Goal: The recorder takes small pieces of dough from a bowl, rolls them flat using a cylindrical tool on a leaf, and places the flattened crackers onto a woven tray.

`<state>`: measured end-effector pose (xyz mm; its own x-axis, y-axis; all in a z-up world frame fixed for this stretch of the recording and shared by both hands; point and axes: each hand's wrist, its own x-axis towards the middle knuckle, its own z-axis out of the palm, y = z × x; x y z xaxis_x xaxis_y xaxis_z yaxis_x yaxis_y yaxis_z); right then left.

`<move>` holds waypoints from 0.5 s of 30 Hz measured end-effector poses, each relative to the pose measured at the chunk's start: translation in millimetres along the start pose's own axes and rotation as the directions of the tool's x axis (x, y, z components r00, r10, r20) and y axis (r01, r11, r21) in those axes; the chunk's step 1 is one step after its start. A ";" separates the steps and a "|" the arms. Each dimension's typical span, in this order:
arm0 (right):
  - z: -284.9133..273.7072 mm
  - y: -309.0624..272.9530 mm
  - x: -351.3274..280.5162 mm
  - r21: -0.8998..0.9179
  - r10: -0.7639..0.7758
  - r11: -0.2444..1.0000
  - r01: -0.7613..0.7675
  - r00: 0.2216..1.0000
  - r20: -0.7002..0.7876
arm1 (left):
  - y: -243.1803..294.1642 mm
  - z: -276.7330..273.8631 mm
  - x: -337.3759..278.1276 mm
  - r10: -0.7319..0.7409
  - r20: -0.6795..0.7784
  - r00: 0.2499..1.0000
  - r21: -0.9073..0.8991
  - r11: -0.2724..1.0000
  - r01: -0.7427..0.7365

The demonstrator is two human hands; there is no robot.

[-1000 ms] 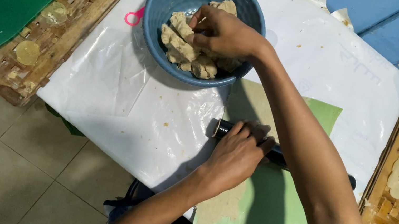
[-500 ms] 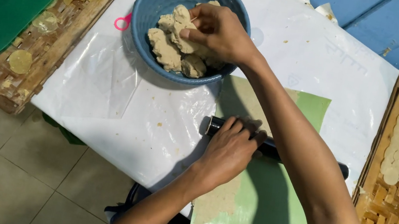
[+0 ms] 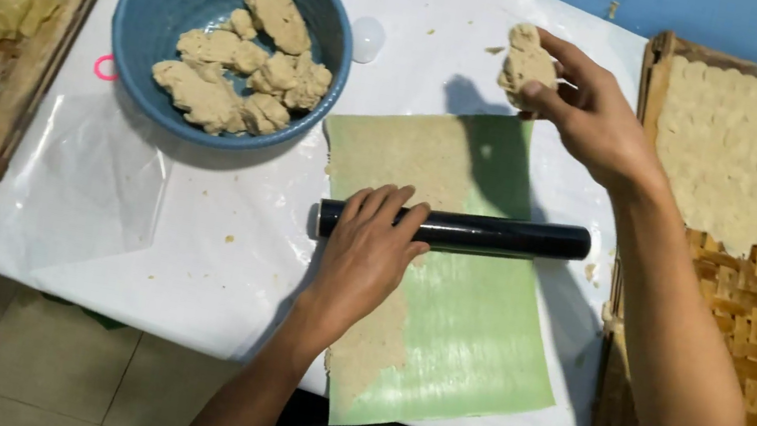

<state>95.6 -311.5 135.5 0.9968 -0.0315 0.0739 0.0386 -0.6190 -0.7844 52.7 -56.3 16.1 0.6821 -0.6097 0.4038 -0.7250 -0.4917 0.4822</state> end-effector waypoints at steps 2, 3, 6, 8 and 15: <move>-20.7 24.0 -21.5 -0.008 0.105 0.994 -0.105 0.993 -0.062 | 5.5 -5.1 -0.6 -0.003 0.018 1.000 0.002 1.000 0.003; -30.2 35.8 -31.9 -0.008 0.199 0.980 -0.201 0.974 -0.111 | 7.8 -8.0 -0.9 -0.019 0.029 0.999 0.011 1.000 0.018; -38.1 132.1 -52.5 0.094 0.171 0.985 -0.147 0.918 -0.359 | 0.5 -0.8 -4.3 -0.016 0.124 0.992 0.012 1.000 0.015; -34.6 145.6 -60.1 0.027 0.162 0.986 -0.164 0.911 -0.379 | 4.1 -2.0 -3.6 -0.027 0.131 0.991 0.012 1.000 0.025; -29.8 192.3 -67.6 -0.225 0.102 0.950 -0.215 0.899 -0.427 | 10.2 3.0 -8.9 -0.074 0.105 0.992 0.007 0.997 0.074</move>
<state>33.5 -451.8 -2.0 0.8696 -0.4265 0.2489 -0.1936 -0.7581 -0.6227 39.0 -57.8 15.1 0.7201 -0.6333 0.2835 -0.6734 -0.5397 0.5052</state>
